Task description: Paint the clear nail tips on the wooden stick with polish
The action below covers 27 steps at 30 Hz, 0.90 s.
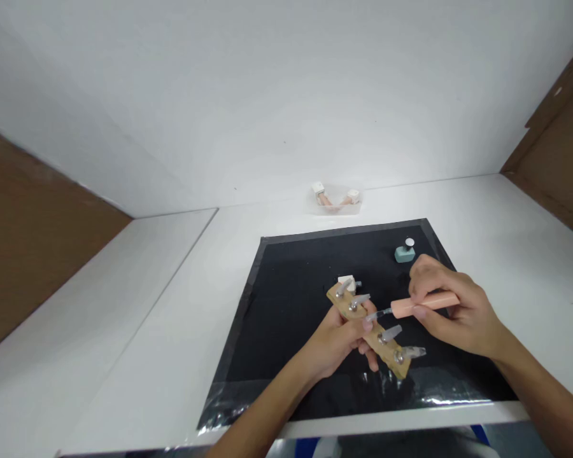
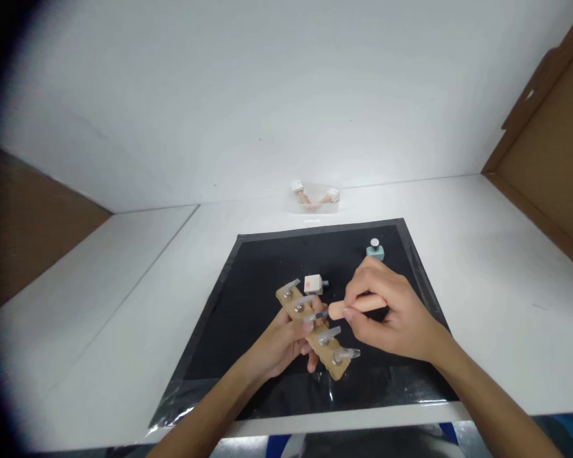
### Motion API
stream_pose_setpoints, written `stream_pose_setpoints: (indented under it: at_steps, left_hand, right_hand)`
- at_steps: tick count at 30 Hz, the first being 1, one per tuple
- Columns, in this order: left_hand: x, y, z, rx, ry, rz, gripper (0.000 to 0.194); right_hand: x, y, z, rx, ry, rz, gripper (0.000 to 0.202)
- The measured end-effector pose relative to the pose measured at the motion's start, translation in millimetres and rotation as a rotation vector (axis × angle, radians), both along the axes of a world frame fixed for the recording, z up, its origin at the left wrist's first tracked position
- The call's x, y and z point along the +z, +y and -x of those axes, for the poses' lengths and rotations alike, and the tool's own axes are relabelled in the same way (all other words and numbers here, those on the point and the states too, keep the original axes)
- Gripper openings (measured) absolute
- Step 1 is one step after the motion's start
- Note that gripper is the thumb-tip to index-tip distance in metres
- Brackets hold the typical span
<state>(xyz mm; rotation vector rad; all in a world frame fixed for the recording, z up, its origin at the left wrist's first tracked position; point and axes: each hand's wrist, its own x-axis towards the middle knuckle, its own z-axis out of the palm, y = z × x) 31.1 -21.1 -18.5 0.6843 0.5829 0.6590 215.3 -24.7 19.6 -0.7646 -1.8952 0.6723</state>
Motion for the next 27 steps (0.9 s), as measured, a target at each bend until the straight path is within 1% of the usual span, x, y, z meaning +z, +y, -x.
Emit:
stream_pose_setpoints:
  at_steps: [3,6,9,11,13,16,20,23,27]
  left_hand:
    - [-2.1,0,1,0.004,-0.002,0.019,0.035]
    - [-3.5,1,2,-0.002,-0.017,0.026,0.034]
    - [-2.5,2,2,-0.017,-0.024,0.028,0.033]
    - [-1.6,2,2,-0.014,-0.015,0.032,0.035]
    - [-1.0,2,2,-0.005,0.005,0.045,0.036]
    - [-0.8,2,3,0.008,0.018,0.062,0.037]
    - [-1.7,2,4,0.004,0.013,0.035,0.034]
    - [-3.6,2,4,-0.003,0.005,0.019,0.033]
    - [-5.0,3,4,-0.009,0.009,0.017,0.033]
  right_hand:
    - [-1.0,1,0,-0.032,0.031,-0.055,0.016]
    - [0.3,1,2,0.031,0.065,-0.073,0.016]
    - [4.6,2,5,0.087,0.007,-0.124,0.017]
    - [7.7,2,7,0.068,-0.044,-0.163,0.018]
    - [9.6,2,7,0.016,-0.078,-0.189,0.02]
    - [9.5,1,6,-0.041,-0.069,-0.212,0.021]
    - [7.2,0,6,0.017,0.01,-0.181,0.018]
    - [6.6,0,9,0.058,-0.031,-0.181,0.017]
    - [7.2,0,10,0.01,-0.115,-0.22,0.018]
